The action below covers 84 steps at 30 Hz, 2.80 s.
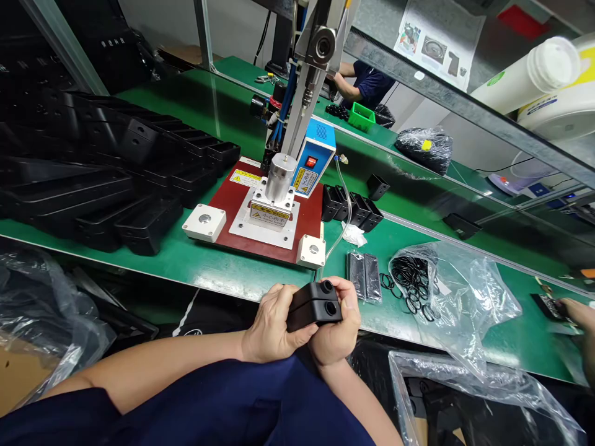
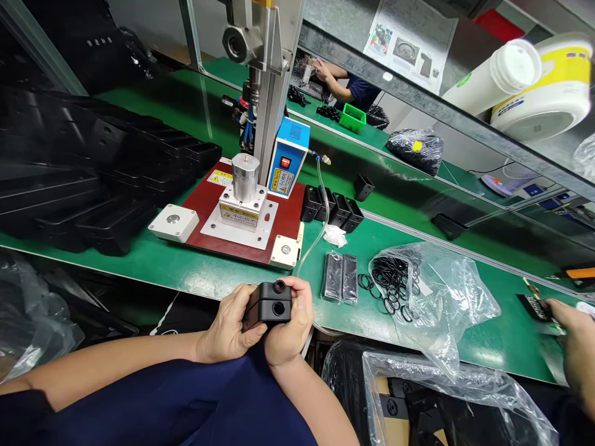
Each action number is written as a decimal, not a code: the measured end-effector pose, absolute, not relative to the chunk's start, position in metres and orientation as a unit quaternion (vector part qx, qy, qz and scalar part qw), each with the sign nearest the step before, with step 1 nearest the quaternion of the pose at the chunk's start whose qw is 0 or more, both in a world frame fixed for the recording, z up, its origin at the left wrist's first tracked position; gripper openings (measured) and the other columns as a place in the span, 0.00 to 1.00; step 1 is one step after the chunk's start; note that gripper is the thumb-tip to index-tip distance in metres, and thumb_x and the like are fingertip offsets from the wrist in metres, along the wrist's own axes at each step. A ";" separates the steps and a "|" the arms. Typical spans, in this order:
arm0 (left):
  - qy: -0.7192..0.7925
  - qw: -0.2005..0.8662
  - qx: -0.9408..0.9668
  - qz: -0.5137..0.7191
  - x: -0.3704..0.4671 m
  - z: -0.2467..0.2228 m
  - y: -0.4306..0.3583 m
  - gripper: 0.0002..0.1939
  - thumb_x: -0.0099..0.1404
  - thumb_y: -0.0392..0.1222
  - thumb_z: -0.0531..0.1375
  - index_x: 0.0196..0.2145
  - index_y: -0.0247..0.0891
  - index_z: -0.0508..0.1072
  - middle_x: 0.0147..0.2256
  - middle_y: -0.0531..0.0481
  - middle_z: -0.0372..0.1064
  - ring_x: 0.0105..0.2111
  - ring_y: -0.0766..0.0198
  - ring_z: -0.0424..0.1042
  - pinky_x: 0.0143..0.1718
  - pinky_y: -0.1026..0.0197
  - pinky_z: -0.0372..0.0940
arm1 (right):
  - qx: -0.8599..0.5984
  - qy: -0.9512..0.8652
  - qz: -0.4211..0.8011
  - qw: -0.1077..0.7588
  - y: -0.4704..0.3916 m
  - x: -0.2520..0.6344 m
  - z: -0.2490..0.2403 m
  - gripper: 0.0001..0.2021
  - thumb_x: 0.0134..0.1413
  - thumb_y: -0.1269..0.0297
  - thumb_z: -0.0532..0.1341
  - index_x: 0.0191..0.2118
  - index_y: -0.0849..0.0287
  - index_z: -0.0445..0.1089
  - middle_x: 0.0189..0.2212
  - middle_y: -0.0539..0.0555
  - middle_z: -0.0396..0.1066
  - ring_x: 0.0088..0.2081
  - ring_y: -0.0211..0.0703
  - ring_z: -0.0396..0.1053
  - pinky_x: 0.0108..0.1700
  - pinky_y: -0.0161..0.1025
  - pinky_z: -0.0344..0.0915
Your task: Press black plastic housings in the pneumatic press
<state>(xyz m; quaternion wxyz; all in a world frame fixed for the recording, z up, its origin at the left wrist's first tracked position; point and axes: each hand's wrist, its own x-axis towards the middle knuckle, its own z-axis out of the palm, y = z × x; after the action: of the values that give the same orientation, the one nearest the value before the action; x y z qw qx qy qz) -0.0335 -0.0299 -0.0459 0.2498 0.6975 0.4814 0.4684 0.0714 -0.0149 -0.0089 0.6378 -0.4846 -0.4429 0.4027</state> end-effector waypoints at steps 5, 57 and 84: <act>0.488 0.219 0.686 0.493 -0.031 -0.054 -0.025 0.29 0.66 0.66 0.43 0.38 0.37 0.65 0.30 0.44 0.68 0.30 0.56 0.69 0.32 0.54 0.67 | -0.498 -0.459 0.373 0.634 -0.010 0.069 -0.014 0.19 0.62 0.50 0.47 0.34 0.56 0.68 0.26 0.50 0.67 0.27 0.41 0.64 0.30 0.38 0.59; 0.336 0.617 0.284 0.653 -0.035 -0.038 0.003 0.30 0.60 0.65 0.59 0.48 0.37 0.73 0.47 0.43 0.73 0.58 0.52 0.64 0.62 0.52 0.56 | -0.402 -0.514 0.584 0.483 -0.011 0.080 -0.016 0.22 0.55 0.55 0.66 0.52 0.55 0.64 0.49 0.55 0.71 0.50 0.47 0.70 0.52 0.43 0.68; 0.258 0.735 0.283 0.560 -0.041 -0.008 0.028 0.28 0.59 0.61 0.62 0.49 0.38 0.71 0.48 0.42 0.71 0.49 0.53 0.69 0.55 0.51 0.62 | -0.495 -0.566 0.446 0.485 -0.011 0.103 -0.015 0.17 0.53 0.55 0.66 0.44 0.56 0.65 0.34 0.51 0.71 0.35 0.42 0.70 0.37 0.36 0.69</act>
<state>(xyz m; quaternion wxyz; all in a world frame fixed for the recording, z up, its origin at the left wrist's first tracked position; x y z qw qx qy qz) -0.0410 0.0280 -0.0081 0.7349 0.2828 0.2577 0.5599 0.1032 -0.0112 -0.0149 0.4847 -0.4953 -0.5661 0.4465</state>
